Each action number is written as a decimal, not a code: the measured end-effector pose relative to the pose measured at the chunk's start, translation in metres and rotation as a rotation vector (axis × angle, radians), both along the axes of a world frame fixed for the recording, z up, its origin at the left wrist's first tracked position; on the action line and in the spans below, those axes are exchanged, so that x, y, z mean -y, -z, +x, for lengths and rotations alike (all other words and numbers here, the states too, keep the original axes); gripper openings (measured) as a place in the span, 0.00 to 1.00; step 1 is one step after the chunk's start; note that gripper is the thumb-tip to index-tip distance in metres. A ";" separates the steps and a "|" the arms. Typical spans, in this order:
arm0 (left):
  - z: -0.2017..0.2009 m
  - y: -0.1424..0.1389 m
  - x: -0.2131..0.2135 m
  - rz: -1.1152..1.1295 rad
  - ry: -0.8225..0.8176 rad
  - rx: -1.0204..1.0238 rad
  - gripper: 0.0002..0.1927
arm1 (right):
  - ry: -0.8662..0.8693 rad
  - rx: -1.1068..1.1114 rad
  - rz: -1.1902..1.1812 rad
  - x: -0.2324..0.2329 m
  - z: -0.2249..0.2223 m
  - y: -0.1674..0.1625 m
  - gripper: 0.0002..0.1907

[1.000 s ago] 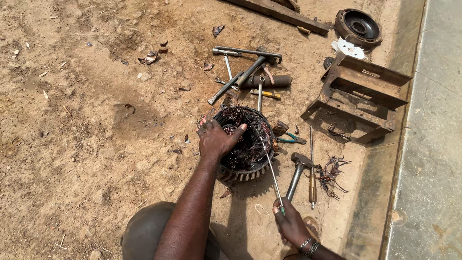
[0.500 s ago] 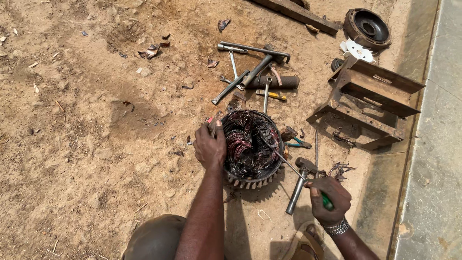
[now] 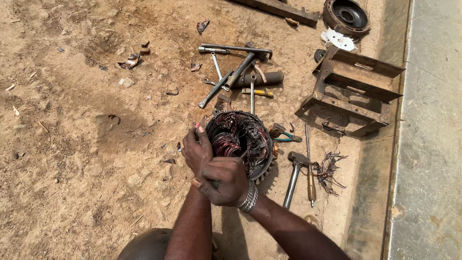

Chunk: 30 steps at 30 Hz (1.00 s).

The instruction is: The person crouches on bare dirt beside concrete steps and dismantles a burned electric motor stator, using a screwdriver and pliers to pry and pull the old copper windings out of the housing. Extracted wire bundles are set aside on the ground as the person works around the stator.

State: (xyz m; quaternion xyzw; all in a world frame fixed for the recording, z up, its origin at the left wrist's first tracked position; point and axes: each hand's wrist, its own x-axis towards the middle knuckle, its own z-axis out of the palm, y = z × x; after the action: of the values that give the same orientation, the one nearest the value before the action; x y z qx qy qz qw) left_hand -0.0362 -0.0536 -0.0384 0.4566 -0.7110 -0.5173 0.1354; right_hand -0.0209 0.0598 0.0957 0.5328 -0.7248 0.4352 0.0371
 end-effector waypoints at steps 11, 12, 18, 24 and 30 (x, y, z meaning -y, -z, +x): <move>-0.006 0.013 -0.002 -0.016 -0.018 0.087 0.49 | 0.713 0.147 0.645 -0.205 -0.154 -0.029 0.25; -0.005 0.012 -0.002 -0.017 -0.015 0.083 0.49 | 0.644 0.283 0.858 -0.211 -0.159 0.010 0.20; -0.004 0.014 0.000 -0.047 -0.038 0.072 0.48 | 0.486 0.258 1.461 -0.229 -0.187 0.165 0.10; 0.002 0.013 0.001 -0.116 -0.035 0.078 0.45 | 0.610 -0.027 1.226 -0.179 -0.223 0.208 0.37; 0.000 0.006 0.004 -0.115 -0.039 0.136 0.47 | 0.589 -0.056 1.324 -0.173 -0.201 0.194 0.26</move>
State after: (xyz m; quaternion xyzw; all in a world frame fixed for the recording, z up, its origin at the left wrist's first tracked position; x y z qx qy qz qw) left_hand -0.0362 -0.0571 -0.0446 0.4960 -0.7379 -0.4408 0.1229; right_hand -0.2215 0.2324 -0.0979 0.2374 -0.9485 -0.1368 -0.1589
